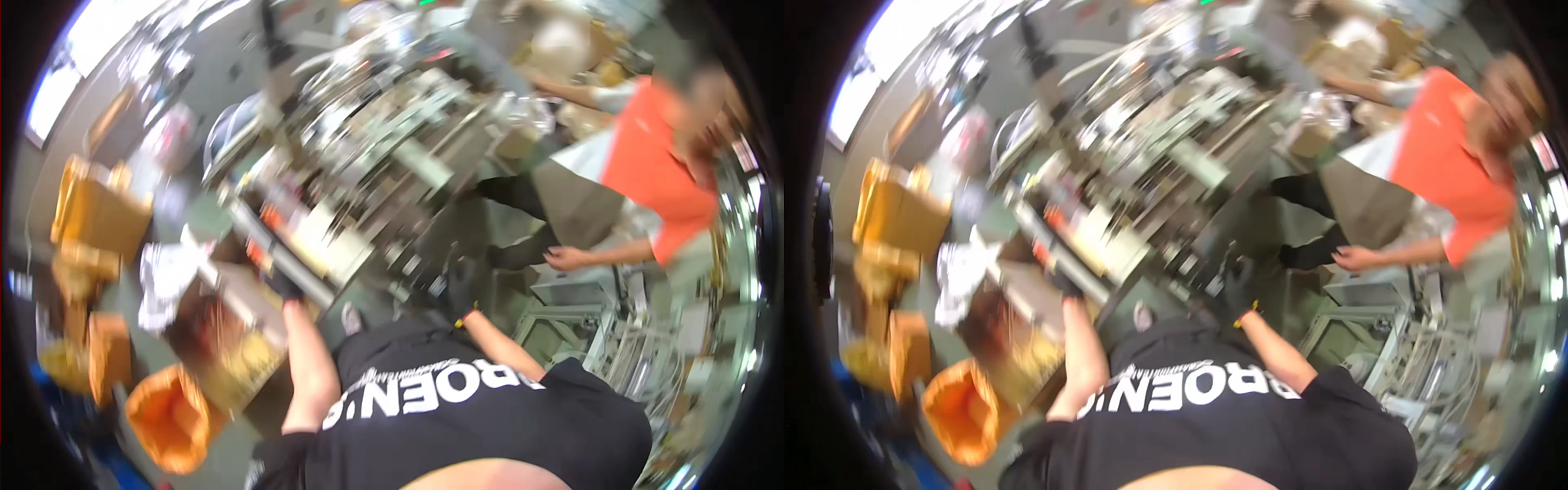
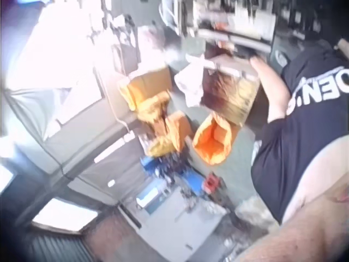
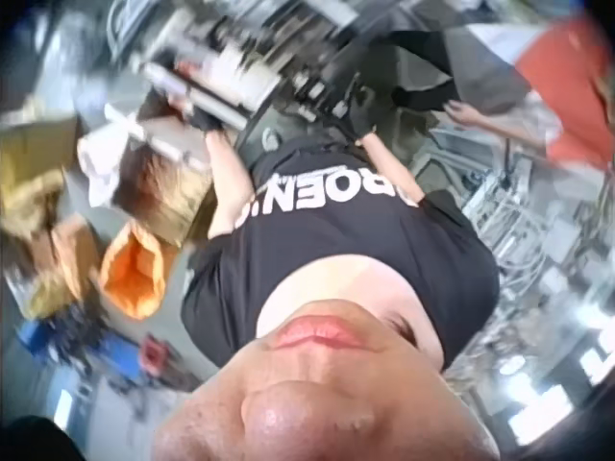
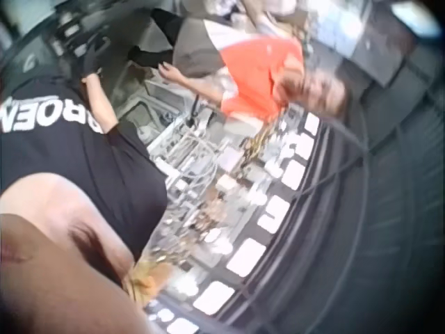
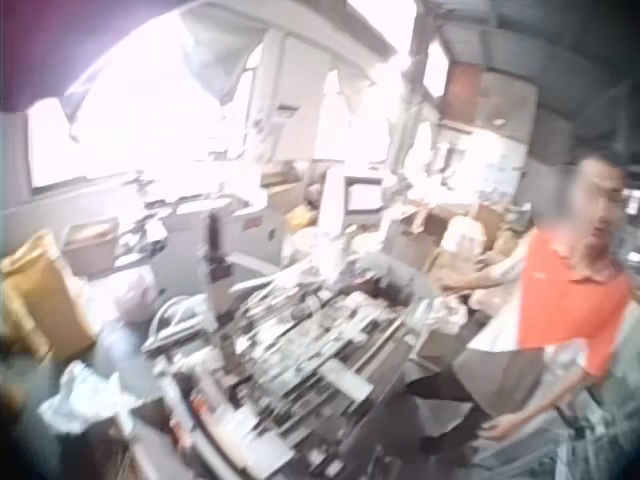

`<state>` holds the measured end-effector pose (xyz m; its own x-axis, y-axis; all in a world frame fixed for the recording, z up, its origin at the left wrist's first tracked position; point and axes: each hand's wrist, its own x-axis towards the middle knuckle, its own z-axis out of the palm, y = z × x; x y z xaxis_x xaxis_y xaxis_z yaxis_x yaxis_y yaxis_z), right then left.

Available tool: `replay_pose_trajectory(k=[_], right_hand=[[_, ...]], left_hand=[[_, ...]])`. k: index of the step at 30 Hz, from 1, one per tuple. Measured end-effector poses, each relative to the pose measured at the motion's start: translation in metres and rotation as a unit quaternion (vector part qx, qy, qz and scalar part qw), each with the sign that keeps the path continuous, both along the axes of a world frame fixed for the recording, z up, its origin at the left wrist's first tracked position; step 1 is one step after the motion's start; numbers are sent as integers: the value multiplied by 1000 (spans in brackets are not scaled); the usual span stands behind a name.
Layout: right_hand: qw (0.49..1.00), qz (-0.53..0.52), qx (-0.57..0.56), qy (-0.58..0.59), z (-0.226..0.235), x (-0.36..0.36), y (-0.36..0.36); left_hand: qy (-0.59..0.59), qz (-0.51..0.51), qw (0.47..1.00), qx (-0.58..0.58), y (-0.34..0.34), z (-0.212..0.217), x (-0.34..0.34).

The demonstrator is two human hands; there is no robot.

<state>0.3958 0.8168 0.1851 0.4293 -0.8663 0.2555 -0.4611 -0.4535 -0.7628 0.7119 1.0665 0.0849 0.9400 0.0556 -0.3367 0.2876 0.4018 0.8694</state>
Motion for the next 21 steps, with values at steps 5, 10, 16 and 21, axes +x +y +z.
replay_pose_trajectory(k=[5,10,16,21], right_hand=[[986,-1,97,134,22,5,7],[991,-47,5,124,15,6,8],[993,-42,8,114,5,4,2],[994,-33,8,108,7,3,3]], left_hand=[[-106,99,937,317,7,-37,15],[-12,56,911,409,8,-21,14],[29,96,889,448,2,-11,6],[29,98,885,453,4,-14,10]])
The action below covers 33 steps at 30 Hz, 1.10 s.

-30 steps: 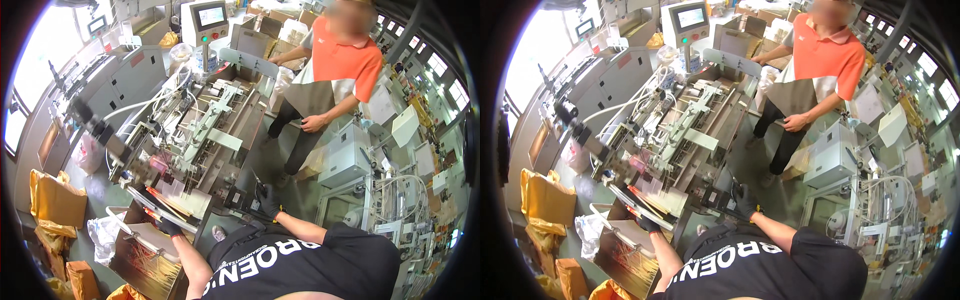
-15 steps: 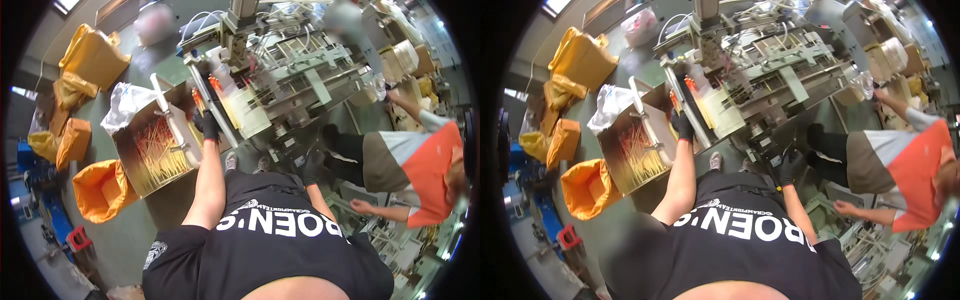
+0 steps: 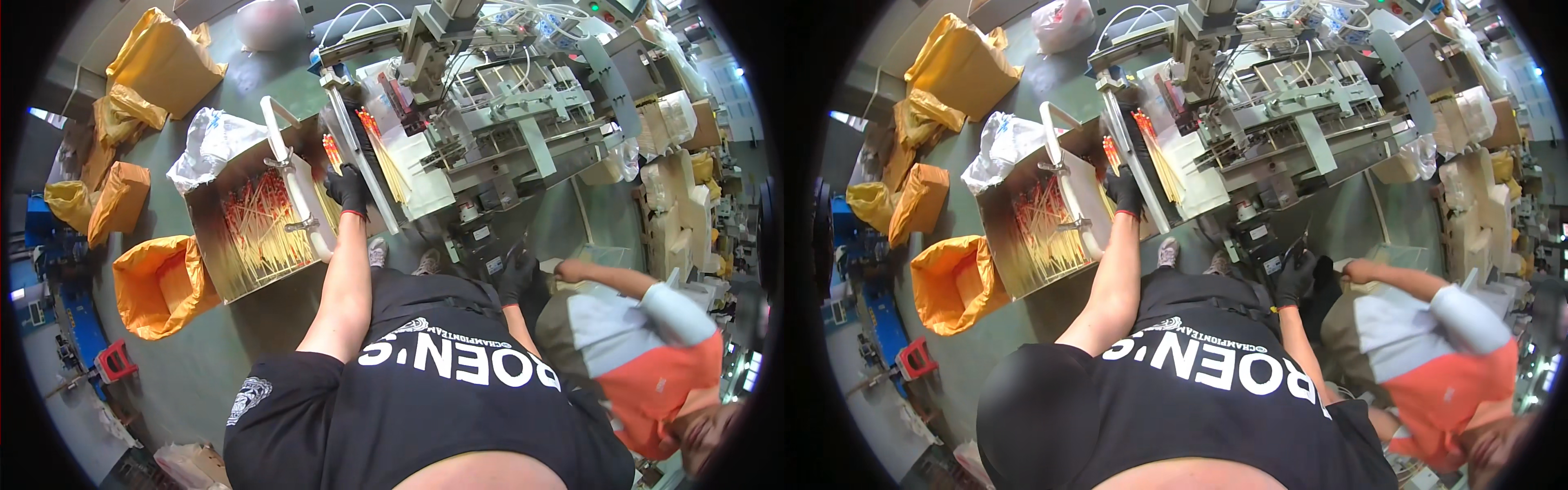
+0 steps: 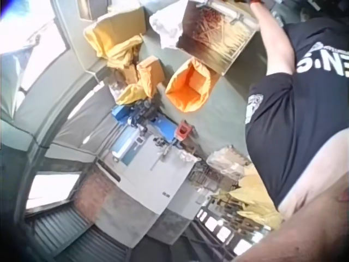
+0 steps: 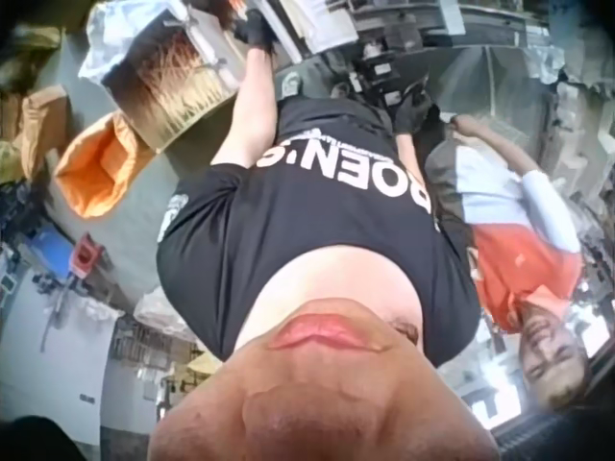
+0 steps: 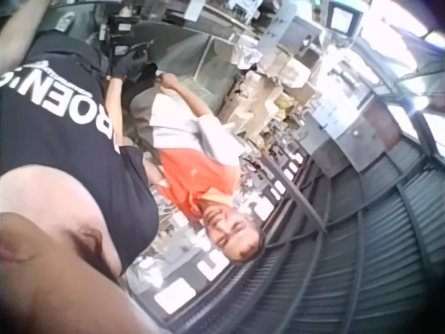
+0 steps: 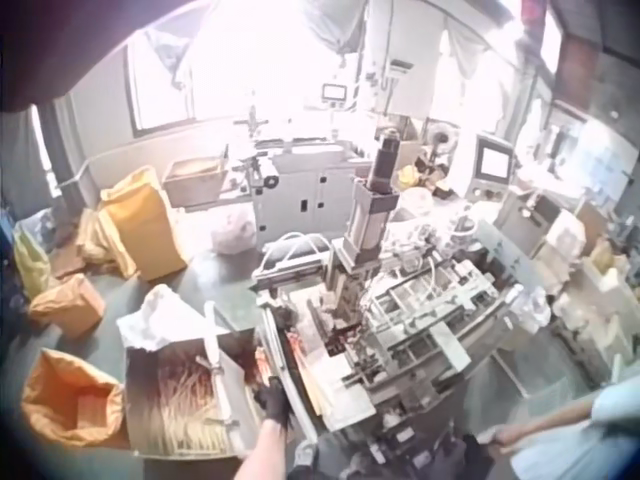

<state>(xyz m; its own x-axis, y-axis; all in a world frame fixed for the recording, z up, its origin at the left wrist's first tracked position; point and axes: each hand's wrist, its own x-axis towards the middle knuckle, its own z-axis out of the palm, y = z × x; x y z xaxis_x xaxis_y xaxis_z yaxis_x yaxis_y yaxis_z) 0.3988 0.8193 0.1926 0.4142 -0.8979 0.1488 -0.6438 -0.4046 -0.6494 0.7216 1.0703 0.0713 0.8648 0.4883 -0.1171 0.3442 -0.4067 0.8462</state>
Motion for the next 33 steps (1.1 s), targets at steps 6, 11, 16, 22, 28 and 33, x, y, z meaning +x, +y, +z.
replay_pose_trajectory(k=[6,11,16,22,28,33], right_hand=[[998,28,42,-36,-12,-4,-6],[1000,20,19,-8,-22,-7,-9],[999,18,25,-8,-25,-9,-10],[996,-2,83,-33,-29,-9,-13],[996,9,84,-19,-26,-8,-13],[997,23,64,-18,-20,-5,-9]], left_hand=[[57,-1,998,16,0,-4,1],[27,15,1000,-2,0,-3,2],[46,14,999,15,-2,15,-3],[17,38,998,39,3,21,3],[143,-78,986,33,24,32,3],[185,-90,978,16,25,35,-2]])
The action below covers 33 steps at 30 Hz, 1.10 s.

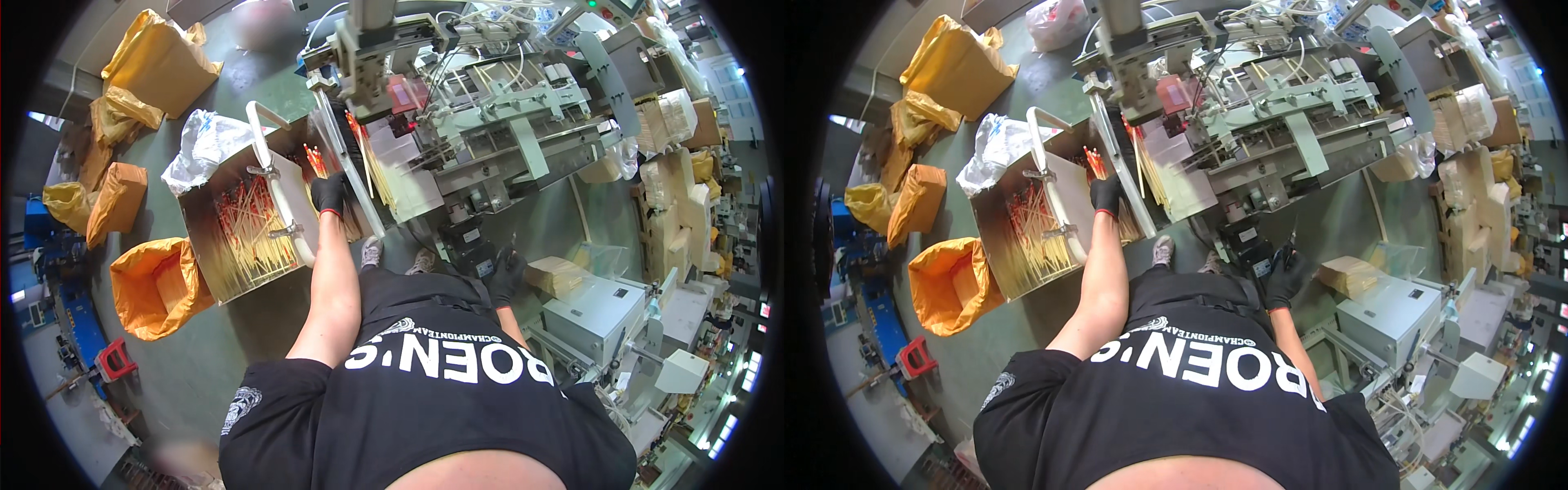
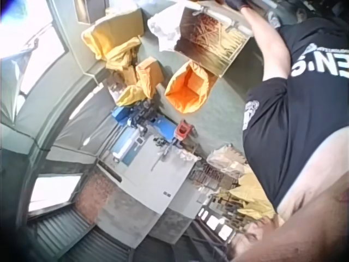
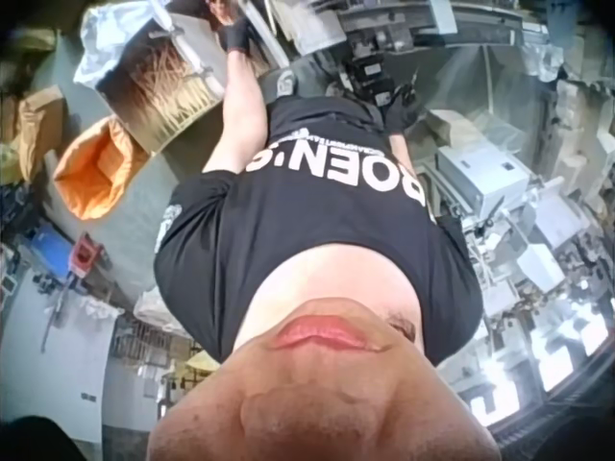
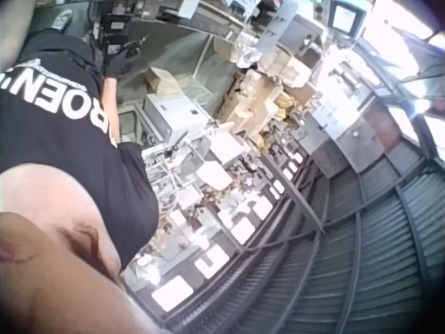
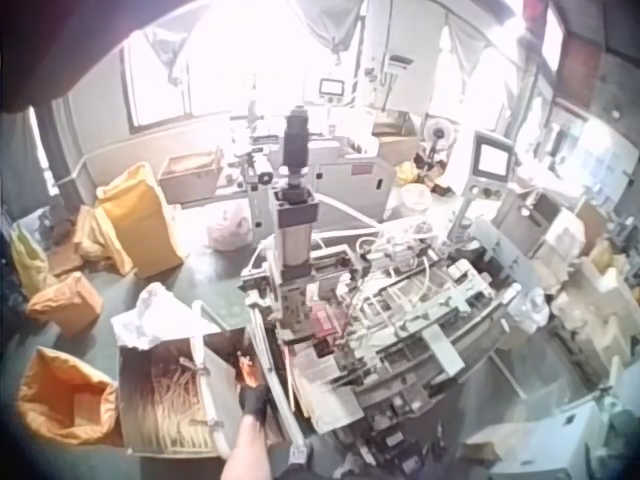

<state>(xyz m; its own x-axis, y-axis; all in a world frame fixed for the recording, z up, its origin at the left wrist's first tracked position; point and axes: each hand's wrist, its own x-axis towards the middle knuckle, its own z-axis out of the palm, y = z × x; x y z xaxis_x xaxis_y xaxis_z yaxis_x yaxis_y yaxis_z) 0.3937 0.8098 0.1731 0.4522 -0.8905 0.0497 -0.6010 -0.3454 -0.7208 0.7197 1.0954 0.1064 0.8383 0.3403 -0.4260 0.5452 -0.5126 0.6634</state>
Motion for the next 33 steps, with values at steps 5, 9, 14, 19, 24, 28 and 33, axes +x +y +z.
replay_pose_trajectory(k=[5,9,14,19,24,28,33], right_hand=[[999,4,7,-45,6,1,4],[997,4,57,-55,8,1,4],[983,31,102,-152,-1,-6,0],[983,75,78,-150,-8,-12,-3],[963,163,117,-179,20,-1,-2],[945,296,56,-126,65,13,-5],[929,321,176,-58,99,29,-2]], left_hand=[[-133,70,981,119,-9,21,-5],[-228,105,967,37,-11,75,2],[-457,4,888,-58,-19,145,-16],[-279,-23,835,-474,-32,202,-78],[59,14,656,-752,-86,208,-164],[192,102,678,-702,-111,203,-230],[139,81,730,-665,-111,211,-239]])
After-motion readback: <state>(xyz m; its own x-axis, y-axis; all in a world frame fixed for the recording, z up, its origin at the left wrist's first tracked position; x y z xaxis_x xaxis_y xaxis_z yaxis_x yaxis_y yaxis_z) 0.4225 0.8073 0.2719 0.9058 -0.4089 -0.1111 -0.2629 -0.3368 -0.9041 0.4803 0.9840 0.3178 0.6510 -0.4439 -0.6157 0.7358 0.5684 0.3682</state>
